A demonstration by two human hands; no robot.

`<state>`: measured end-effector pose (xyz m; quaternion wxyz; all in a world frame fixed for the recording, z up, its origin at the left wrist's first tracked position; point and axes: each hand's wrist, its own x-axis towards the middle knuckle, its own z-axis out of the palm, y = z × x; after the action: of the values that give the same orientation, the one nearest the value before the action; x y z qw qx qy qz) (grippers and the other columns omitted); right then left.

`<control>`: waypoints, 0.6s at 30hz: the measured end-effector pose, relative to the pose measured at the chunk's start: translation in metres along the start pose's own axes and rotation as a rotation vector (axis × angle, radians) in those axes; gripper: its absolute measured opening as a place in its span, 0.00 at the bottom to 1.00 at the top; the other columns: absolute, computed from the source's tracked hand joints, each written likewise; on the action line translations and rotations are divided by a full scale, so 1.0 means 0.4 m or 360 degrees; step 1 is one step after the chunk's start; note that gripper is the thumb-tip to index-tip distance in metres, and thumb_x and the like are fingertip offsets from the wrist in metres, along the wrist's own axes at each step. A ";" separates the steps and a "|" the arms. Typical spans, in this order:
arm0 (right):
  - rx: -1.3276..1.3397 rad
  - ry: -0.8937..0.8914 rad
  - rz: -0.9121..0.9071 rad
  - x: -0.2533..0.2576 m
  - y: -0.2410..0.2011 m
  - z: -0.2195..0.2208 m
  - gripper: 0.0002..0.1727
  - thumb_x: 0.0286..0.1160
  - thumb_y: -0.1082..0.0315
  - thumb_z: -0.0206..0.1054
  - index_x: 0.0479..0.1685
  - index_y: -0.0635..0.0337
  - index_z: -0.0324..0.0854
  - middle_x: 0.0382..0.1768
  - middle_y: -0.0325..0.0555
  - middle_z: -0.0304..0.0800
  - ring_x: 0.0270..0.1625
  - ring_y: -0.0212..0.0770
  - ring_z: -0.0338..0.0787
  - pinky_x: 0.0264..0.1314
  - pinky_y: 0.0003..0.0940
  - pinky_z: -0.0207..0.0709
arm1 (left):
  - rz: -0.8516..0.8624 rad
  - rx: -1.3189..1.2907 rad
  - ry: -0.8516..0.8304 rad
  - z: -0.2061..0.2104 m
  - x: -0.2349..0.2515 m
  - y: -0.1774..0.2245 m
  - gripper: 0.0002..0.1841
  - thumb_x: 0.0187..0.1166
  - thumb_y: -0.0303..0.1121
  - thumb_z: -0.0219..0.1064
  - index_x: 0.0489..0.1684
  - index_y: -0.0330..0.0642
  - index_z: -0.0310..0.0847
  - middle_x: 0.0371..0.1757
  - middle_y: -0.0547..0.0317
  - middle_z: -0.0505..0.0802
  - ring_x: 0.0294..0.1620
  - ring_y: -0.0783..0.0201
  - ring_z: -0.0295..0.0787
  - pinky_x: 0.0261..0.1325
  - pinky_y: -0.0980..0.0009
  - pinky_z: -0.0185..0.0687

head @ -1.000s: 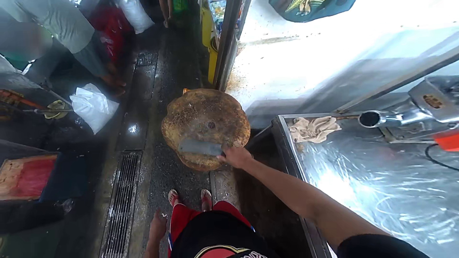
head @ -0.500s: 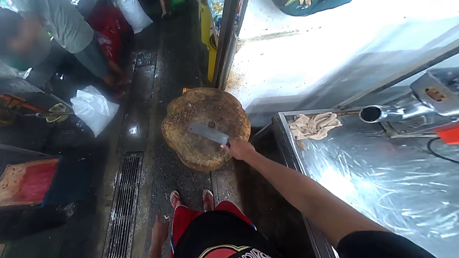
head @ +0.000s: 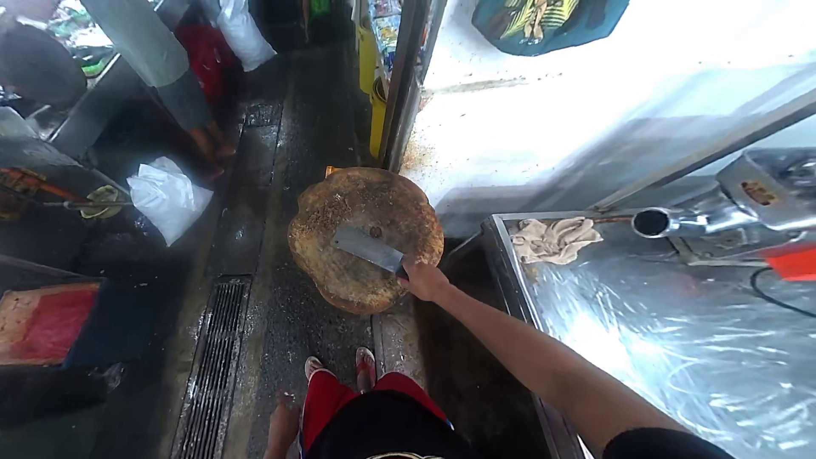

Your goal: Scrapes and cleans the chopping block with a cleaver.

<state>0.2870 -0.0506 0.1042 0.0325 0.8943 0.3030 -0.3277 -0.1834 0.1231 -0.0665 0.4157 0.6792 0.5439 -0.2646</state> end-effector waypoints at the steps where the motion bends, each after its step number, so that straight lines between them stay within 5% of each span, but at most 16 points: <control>1: -0.0005 -0.0005 -0.0031 -0.003 0.001 0.003 0.33 0.86 0.45 0.60 0.80 0.61 0.70 0.68 0.65 0.85 0.71 0.66 0.86 0.69 0.68 0.79 | -0.0003 -0.0020 -0.0019 0.006 0.003 -0.009 0.26 0.85 0.41 0.63 0.82 0.43 0.73 0.59 0.37 0.93 0.58 0.41 0.93 0.64 0.40 0.86; 6: -0.0114 0.0011 0.0033 0.007 0.037 -0.012 0.33 0.87 0.45 0.59 0.86 0.51 0.68 0.70 0.62 0.85 0.72 0.65 0.86 0.69 0.69 0.78 | -0.0023 0.0014 -0.0134 -0.011 0.001 -0.043 0.27 0.85 0.43 0.64 0.82 0.44 0.74 0.61 0.36 0.92 0.61 0.38 0.92 0.65 0.38 0.84; 11: -0.0168 0.0002 0.0025 0.035 0.064 -0.071 0.34 0.87 0.46 0.59 0.87 0.52 0.66 0.71 0.62 0.84 0.72 0.65 0.85 0.71 0.69 0.78 | -0.0034 -0.0056 -0.0074 -0.069 0.027 -0.060 0.24 0.84 0.41 0.68 0.75 0.39 0.79 0.62 0.32 0.91 0.63 0.33 0.90 0.67 0.34 0.82; 15: -0.0360 0.0072 0.0053 0.046 0.045 -0.101 0.43 0.82 0.24 0.44 0.78 0.50 0.73 0.63 0.57 0.90 0.65 0.61 0.91 0.62 0.66 0.83 | -0.0137 -0.0186 0.0100 -0.141 -0.007 0.015 0.23 0.85 0.39 0.65 0.76 0.41 0.78 0.64 0.31 0.90 0.66 0.32 0.88 0.68 0.33 0.80; 18: -0.0496 0.0048 -0.0052 0.065 0.049 -0.124 0.46 0.83 0.23 0.37 0.74 0.53 0.74 0.59 0.58 0.91 0.64 0.62 0.91 0.60 0.65 0.84 | -0.0208 -0.0263 0.0196 -0.131 -0.018 0.068 0.23 0.85 0.39 0.65 0.77 0.41 0.78 0.66 0.30 0.89 0.68 0.31 0.86 0.70 0.31 0.78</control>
<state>0.3419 -0.0404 0.1247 0.1610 0.8782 0.3650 -0.2637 -0.1642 0.1624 -0.0262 0.4180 0.6207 0.6314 -0.2032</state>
